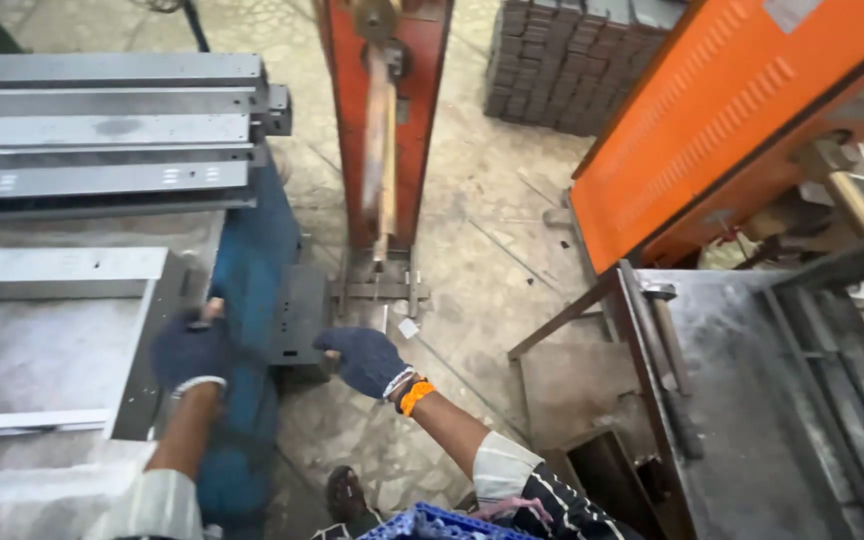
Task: Using a spot welding machine to join and assemble metal casing components for industrial products.
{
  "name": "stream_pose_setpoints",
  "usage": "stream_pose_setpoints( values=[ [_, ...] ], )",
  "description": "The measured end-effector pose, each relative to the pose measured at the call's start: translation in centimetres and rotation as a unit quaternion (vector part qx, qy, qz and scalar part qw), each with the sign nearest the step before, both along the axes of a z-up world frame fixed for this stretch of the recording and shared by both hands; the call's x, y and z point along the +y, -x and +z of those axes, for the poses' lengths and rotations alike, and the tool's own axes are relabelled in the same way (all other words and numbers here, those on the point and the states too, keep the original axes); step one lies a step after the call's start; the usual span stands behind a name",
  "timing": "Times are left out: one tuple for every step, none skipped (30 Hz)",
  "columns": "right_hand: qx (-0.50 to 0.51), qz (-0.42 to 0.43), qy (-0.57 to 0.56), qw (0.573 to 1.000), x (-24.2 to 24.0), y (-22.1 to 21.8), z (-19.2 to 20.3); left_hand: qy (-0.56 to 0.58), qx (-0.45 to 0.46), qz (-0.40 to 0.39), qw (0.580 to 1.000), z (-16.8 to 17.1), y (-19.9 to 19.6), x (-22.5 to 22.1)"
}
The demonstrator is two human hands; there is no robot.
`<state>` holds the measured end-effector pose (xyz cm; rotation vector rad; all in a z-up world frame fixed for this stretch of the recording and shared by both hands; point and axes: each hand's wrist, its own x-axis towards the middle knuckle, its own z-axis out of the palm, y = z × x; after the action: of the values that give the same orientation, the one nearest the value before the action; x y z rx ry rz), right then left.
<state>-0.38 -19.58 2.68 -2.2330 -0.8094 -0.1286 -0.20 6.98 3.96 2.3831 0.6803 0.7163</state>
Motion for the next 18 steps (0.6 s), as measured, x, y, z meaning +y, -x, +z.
stream_pose_setpoints(
  values=[
    [0.001, 0.005, 0.0, 1.0, 1.4, 0.1, 0.9, 0.0, 0.001, 0.005, 1.0, -1.0, -0.1, 2.9],
    [0.027, 0.014, 0.005, 1.0, 2.5, 0.2, 1.8, -0.013, -0.002, 0.031, 0.999, -1.9, -0.4, 5.5],
    [0.053, 0.023, 0.01, 0.998, 3.4, 0.3, 2.7, -0.026, -0.006, 0.058, 0.998, -2.9, -0.7, 8.0],
    [0.053, 0.021, 0.011, 0.998, 3.9, 0.1, 2.8, -0.025, -0.006, 0.055, 0.998, -4.9, -1.1, 10.3],
    [0.048, 0.029, 0.019, 0.998, 4.3, 0.0, 2.8, -0.029, 0.006, 0.077, 0.997, -7.0, -1.5, 12.6],
    [0.044, 0.034, 0.027, 0.998, 4.5, 0.1, 2.8, -0.032, 0.02, 0.096, 0.995, -9.1, -1.9, 14.6],
    [0.046, 0.028, 0.028, 0.998, 4.3, 0.2, 3.0, -0.032, 0.021, 0.09, 0.995, -10.7, -2.4, 15.7],
    [0.065, 0.027, 0.032, 0.997, 4.0, 0.3, 3.2, -0.045, 0.096, 0.079, 0.991, -12.4, -3.1, 16.7],
    [0.084, 0.026, 0.036, 0.995, 3.6, 0.4, 3.3, -0.06, 0.17, 0.068, 0.981, -14.0, -3.7, 17.6],
    [0.087, 0.022, 0.037, 0.995, 2.5, 0.9, 3.1, -0.058, 0.172, 0.064, 0.981, -13.5, -3.4, 16.7],
    [0.088, 0.013, 0.042, 0.995, 1.4, 1.4, 3.0, -0.056, 0.208, 0.056, 0.975, -12.9, -3.0, 15.7],
    [0.089, 0.006, 0.045, 0.995, 0.5, 1.9, 2.7, -0.056, 0.242, 0.051, 0.967, -12.1, -2.6, 15.1],
    [0.091, 0.004, 0.045, 0.995, -0.6, 2.3, 2.1, -0.056, 0.244, 0.048, 0.967, -12.7, -2.4, 14.6],
    [0.105, -0.01, 0.047, 0.993, -1.5, 2.6, 1.6, -0.066, 0.26, 0.026, 0.963, -13.0, -2.5, 14.5],
    [0.118, -0.023, 0.048, 0.992, -2.5, 3.0, 1.0, -0.076, 0.277, 0.004, 0.958, -13.2, -2.5, 14.2],
    [0.121, -0.028, 0.047, 0.991, -3.2, 3.4, 0.9, -0.077, 0.279, -0.001, 0.957, -13.7, -2.3, 13.5],
    [0.164, -0.044, 0.059, 0.984, -4.0, 3.8, 0.9, -0.085, 0.296, -0.025, 0.951, -14.2, -2.0, 12.7],
    [0.203, -0.06, 0.072, 0.975, -5.0, 4.0, 0.9, -0.091, 0.311, -0.049, 0.945, -14.8, -2.2, 11.5]
  ],
)
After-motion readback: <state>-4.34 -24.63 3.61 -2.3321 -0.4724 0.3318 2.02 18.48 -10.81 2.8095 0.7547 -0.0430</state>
